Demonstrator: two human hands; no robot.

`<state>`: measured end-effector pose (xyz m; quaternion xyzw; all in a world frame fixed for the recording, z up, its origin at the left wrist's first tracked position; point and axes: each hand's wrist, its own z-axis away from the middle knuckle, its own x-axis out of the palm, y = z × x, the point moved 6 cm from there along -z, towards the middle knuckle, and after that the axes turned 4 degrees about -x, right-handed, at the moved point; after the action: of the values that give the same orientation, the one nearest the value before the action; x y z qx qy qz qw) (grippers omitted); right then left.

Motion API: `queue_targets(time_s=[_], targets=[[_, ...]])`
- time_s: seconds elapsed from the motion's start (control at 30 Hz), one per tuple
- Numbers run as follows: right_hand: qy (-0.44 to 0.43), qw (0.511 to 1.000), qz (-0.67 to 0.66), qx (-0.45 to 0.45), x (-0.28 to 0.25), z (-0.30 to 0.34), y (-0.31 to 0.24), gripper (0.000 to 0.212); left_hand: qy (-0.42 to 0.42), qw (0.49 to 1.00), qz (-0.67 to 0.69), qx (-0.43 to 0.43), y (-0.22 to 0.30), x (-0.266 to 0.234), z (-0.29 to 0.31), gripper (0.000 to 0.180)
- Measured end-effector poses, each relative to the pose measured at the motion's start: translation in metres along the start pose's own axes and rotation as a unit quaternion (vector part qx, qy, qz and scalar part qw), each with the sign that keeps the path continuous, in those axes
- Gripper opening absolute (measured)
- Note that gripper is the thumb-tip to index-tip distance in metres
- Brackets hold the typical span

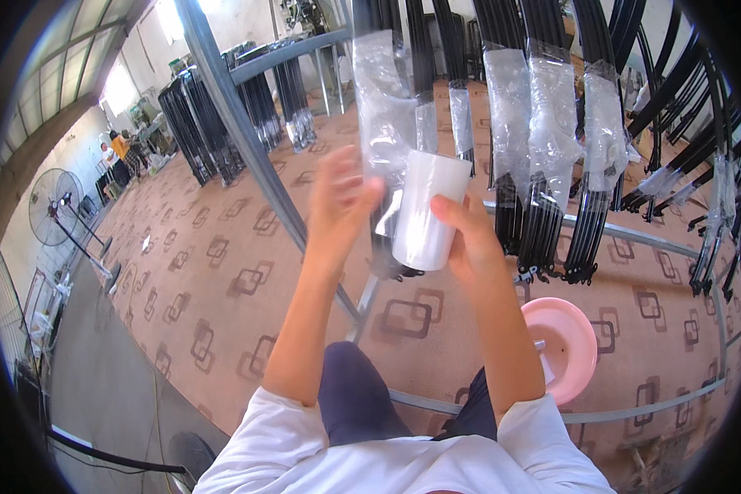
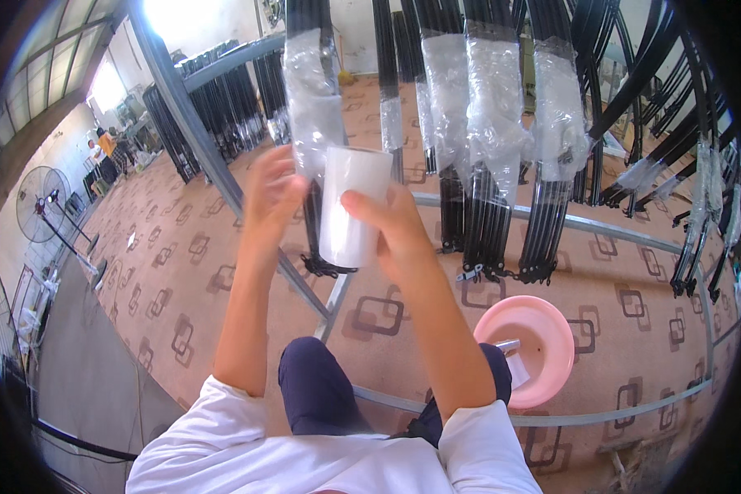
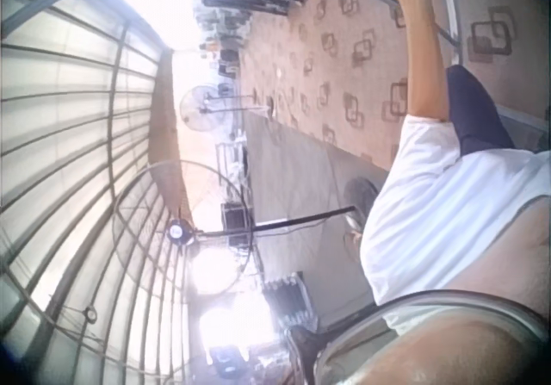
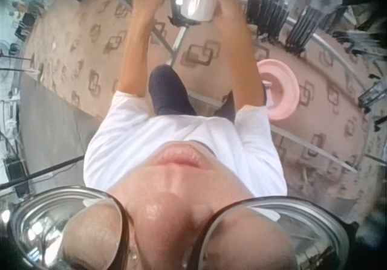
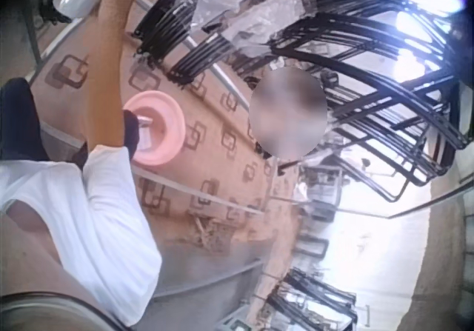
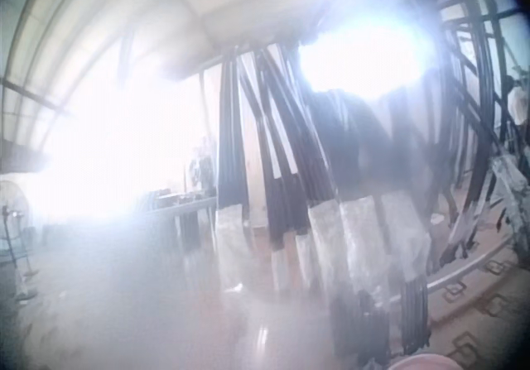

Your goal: The person takes pre-cut pieces of plastic film from a bowl and wraps them around the joints of black metal rods. They then use a roll of plastic film to wrap larger sections of the rods while they hang on a metal rack.

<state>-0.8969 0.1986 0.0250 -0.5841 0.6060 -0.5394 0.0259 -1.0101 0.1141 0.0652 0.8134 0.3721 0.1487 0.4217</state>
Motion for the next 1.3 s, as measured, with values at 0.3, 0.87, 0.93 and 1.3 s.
queue_targets(time_s=[0.3,0.87,0.93,1.3], targets=[[0.114,0.976,0.132,-0.129,0.002,0.004,-0.013,0.044,-0.151,0.925,0.283,-0.203,-0.040,0.042,-0.002,0.026],[0.180,0.951,0.238,-0.082,-0.057,-0.016,0.011,0.063,-0.119,0.932,0.248,-0.237,-0.037,0.034,0.004,0.037],[0.132,0.968,0.201,-0.076,-0.053,-0.024,0.020,0.051,-0.163,0.934,0.218,-0.230,-0.036,0.029,0.006,0.043],[-0.048,0.982,-0.172,0.053,-0.005,-0.040,0.085,0.028,-0.051,0.999,-0.005,0.004,-0.080,-0.022,-0.008,0.084]])
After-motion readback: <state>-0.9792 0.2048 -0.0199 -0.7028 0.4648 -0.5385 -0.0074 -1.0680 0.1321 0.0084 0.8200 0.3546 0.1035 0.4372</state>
